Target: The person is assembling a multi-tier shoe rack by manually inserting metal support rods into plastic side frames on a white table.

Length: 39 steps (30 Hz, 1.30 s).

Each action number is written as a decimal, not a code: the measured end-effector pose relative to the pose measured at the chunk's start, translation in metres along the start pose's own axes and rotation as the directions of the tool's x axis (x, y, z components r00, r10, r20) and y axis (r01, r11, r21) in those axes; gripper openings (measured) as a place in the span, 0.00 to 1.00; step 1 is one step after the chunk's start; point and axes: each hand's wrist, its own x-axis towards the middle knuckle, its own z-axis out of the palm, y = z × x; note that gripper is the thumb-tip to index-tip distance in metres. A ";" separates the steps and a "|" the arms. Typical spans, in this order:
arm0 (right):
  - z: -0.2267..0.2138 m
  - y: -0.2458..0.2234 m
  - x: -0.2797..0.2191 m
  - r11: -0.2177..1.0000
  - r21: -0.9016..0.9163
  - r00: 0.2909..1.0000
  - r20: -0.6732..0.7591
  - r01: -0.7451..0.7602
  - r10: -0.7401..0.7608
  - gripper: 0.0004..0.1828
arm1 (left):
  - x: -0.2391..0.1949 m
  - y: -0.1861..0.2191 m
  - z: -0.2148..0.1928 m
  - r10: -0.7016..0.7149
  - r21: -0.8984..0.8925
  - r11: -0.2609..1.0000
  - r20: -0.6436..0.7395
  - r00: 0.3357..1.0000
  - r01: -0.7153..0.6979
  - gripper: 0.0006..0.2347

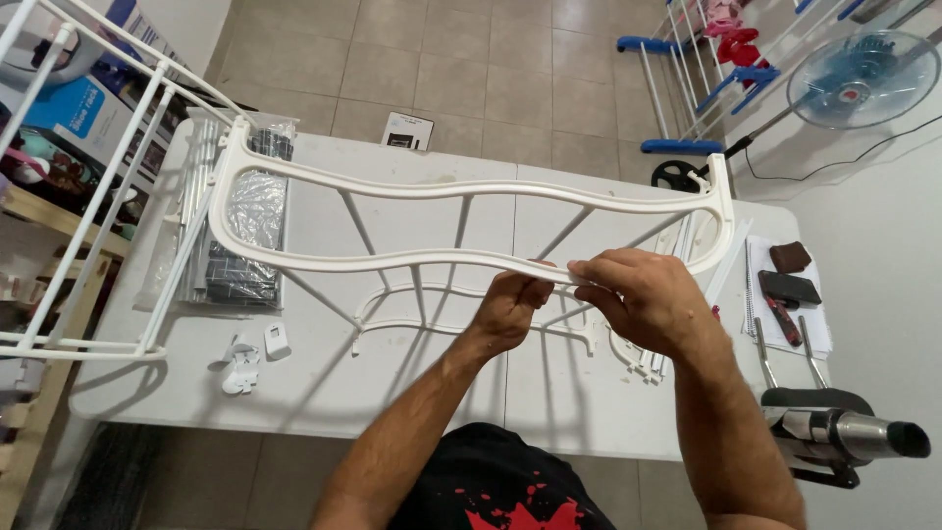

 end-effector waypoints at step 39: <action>-0.006 0.070 0.039 0.967 -0.208 0.977 0.121 -0.146 0.173 0.11 | 0.095 -0.067 0.016 -0.067 -0.137 0.987 0.147 0.987 0.088 0.19</action>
